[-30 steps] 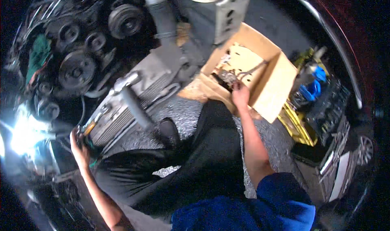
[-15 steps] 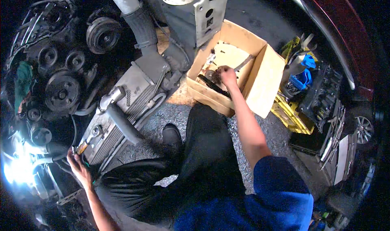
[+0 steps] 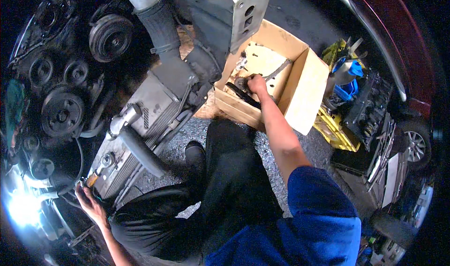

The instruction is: The person reaches into the engine compartment to handle various components, picking up small items from a cardboard box and placing them onto the engine block by hand.

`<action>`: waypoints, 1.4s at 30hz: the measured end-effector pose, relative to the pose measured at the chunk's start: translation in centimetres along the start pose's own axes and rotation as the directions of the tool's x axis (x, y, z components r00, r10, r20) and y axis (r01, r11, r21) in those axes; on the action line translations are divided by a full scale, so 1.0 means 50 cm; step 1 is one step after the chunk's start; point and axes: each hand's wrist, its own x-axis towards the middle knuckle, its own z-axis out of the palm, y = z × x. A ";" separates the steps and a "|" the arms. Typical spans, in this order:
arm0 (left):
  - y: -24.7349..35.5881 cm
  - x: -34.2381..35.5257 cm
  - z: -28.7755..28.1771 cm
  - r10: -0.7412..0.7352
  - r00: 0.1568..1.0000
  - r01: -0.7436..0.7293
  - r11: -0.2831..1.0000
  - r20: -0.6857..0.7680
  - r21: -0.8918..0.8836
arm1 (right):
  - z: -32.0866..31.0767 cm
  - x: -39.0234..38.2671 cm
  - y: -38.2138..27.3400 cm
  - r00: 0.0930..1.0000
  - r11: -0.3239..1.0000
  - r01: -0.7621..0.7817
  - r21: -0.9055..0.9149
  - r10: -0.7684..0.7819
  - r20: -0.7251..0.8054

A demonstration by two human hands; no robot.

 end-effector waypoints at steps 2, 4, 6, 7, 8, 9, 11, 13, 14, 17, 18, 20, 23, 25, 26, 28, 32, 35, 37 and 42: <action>-0.019 -0.007 -0.004 0.010 1.000 -0.011 1.000 -0.026 -0.023 | 0.001 -0.005 -0.004 1.000 1.000 0.013 0.018 -0.013 0.005; -0.002 0.000 0.000 0.001 1.000 -0.001 1.000 -0.013 -0.006 | 0.004 0.000 0.004 1.000 0.999 0.019 0.040 -0.019 0.000; 0.006 0.003 0.000 -0.013 1.000 0.013 1.000 -0.002 0.011 | 0.008 0.012 0.009 1.000 0.999 0.006 0.048 -0.007 0.009; 0.006 0.003 0.000 -0.005 1.000 0.005 1.000 -0.005 -0.006 | 0.011 0.019 0.012 1.000 0.999 0.005 0.050 -0.006 0.007; 0.007 0.003 -0.001 0.004 1.000 -0.004 1.000 -0.009 -0.023 | 0.013 0.025 0.016 0.999 1.000 -0.019 0.015 0.018 0.040; 0.013 0.005 0.001 0.010 1.000 -0.010 1.000 -0.010 -0.026 | 0.014 0.032 0.021 0.997 0.999 -0.043 -0.018 0.044 0.069; 0.027 0.010 0.006 0.003 1.000 -0.003 1.000 -0.004 0.015 | 0.013 0.044 0.032 0.997 0.999 -0.040 0.002 0.040 0.061; 0.019 0.003 0.003 0.000 1.000 0.000 1.000 -0.013 0.022 | 0.015 0.033 0.022 0.997 0.999 -0.029 0.019 0.027 0.073; 0.016 0.001 0.001 -0.003 1.000 0.003 1.000 -0.020 0.023 | 0.014 0.028 0.018 0.996 0.999 -0.019 0.033 0.017 0.083; 0.027 -0.002 0.004 -0.031 1.000 0.031 0.999 -0.008 0.012 | 0.004 0.003 0.004 0.994 0.999 -0.005 0.041 0.000 0.106; 0.020 -0.003 0.002 -0.035 0.999 0.035 0.999 -0.012 0.015 | 0.004 -0.001 0.000 0.993 0.999 0.003 0.038 -0.007 0.114; 0.002 -0.003 -0.003 0.001 0.999 0.001 0.998 -0.044 0.060 | 0.002 -0.005 -0.009 0.991 0.999 -0.018 0.044 0.012 0.135; 0.015 0.015 0.007 0.019 1.000 -0.018 0.998 -0.017 0.055 | 0.000 0.015 0.013 0.996 1.000 -0.003 0.021 0.001 0.092; 0.017 0.017 0.006 0.043 0.999 -0.042 0.996 -0.005 0.077 | 0.000 0.010 0.007 0.997 0.999 0.044 -0.005 -0.043 0.067; 0.012 0.017 0.006 0.054 0.999 -0.053 0.994 -0.003 0.091 | 0.001 0.003 0.006 0.996 0.999 0.049 -0.007 -0.048 0.071; 0.014 0.014 0.009 0.033 0.999 -0.030 0.996 -0.027 0.079 | -0.011 -0.014 -0.011 0.998 0.996 0.036 0.076 -0.032 -0.055; 0.038 0.024 0.020 0.081 0.997 -0.080 0.993 -0.002 0.081 | -0.083 -0.060 -0.044 0.955 0.954 0.147 0.261 -0.069 -0.287; 0.002 0.001 0.016 0.110 0.985 -0.106 0.994 -0.129 0.041 | -0.128 -0.194 -0.130 0.912 0.836 0.297 0.460 -0.105 -0.397; 0.004 -0.017 0.007 0.190 0.966 -0.169 0.978 -0.177 0.125 | -0.147 -0.305 -0.175 0.906 0.789 0.349 0.507 -0.146 -0.397; 0.013 0.001 0.000 0.184 0.944 -0.167 0.982 -0.274 0.084 | -0.247 -0.633 -0.327 0.882 0.558 0.470 0.684 -0.328 -0.339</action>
